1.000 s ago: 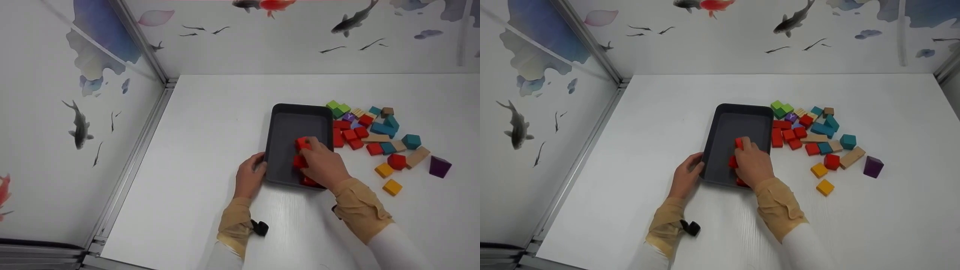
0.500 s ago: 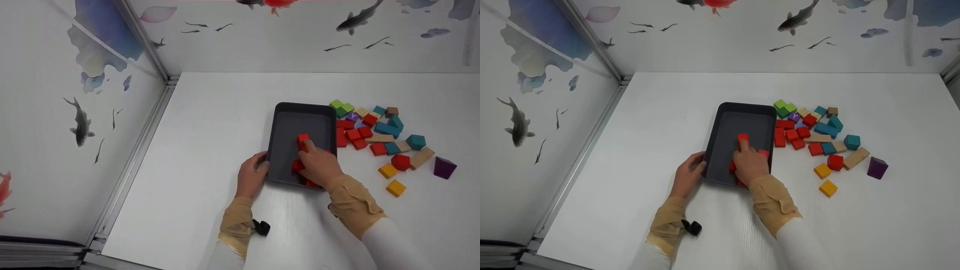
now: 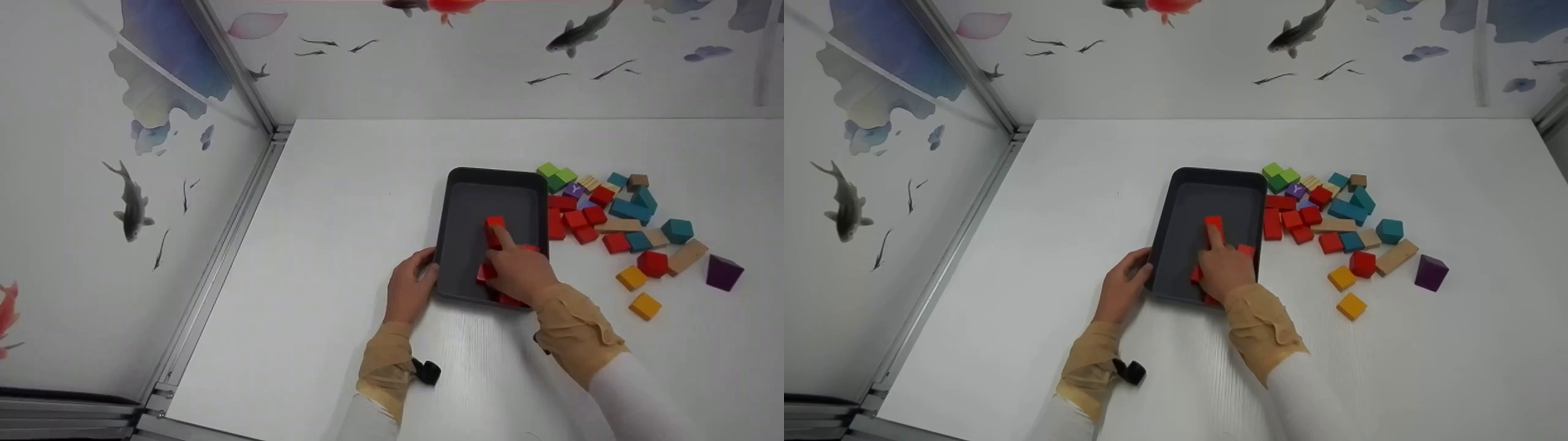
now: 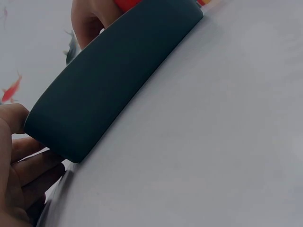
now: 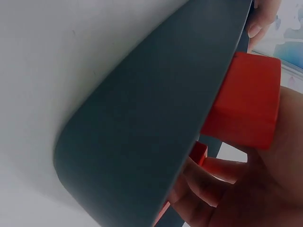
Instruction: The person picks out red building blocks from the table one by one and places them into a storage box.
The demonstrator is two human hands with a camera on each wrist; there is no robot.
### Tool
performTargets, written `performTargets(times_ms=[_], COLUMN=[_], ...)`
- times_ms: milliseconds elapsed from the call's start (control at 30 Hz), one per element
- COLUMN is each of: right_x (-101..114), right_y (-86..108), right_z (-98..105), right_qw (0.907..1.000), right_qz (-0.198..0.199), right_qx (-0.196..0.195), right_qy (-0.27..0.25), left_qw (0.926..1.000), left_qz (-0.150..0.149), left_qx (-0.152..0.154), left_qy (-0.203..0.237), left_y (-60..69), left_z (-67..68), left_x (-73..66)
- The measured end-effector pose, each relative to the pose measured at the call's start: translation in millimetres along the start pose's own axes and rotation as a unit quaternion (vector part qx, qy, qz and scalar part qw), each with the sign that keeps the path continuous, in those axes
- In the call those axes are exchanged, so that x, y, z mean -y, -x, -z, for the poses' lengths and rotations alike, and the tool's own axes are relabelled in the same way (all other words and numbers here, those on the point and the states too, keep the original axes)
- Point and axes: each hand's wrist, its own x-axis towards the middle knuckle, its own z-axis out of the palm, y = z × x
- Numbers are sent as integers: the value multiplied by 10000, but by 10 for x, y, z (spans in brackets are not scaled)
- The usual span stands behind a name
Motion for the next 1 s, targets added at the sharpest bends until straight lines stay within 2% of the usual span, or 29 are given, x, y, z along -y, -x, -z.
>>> performTargets(times_ms=[233, 433, 767, 900, 1000], right_x=[-79, -122, -190, -276, -376], right_y=[24, 50, 210, 335, 449], right_z=[25, 49, 69, 116, 149], right_qw=[9973, 9937, 9924, 9881, 9826], right_qz=[-99, -167, -45, -39, -148], right_qx=[423, 439, -231, -553, -1010], right_qy=[-586, -1022, -1210, -1435, -1552], left_qw=[10000, 10000, 9999, 9998, 9999], left_qz=[-7, 57, 147, 169, 150], left_qx=[-9, 21, 48, 48, 57], left_qy=[6, 77, 8, 5, 26], left_y=[-5, 4, 20, 21, 20], left_z=[1, 2, 7, 6, 10], left_x=[-13, -11, -17, -18, -8])
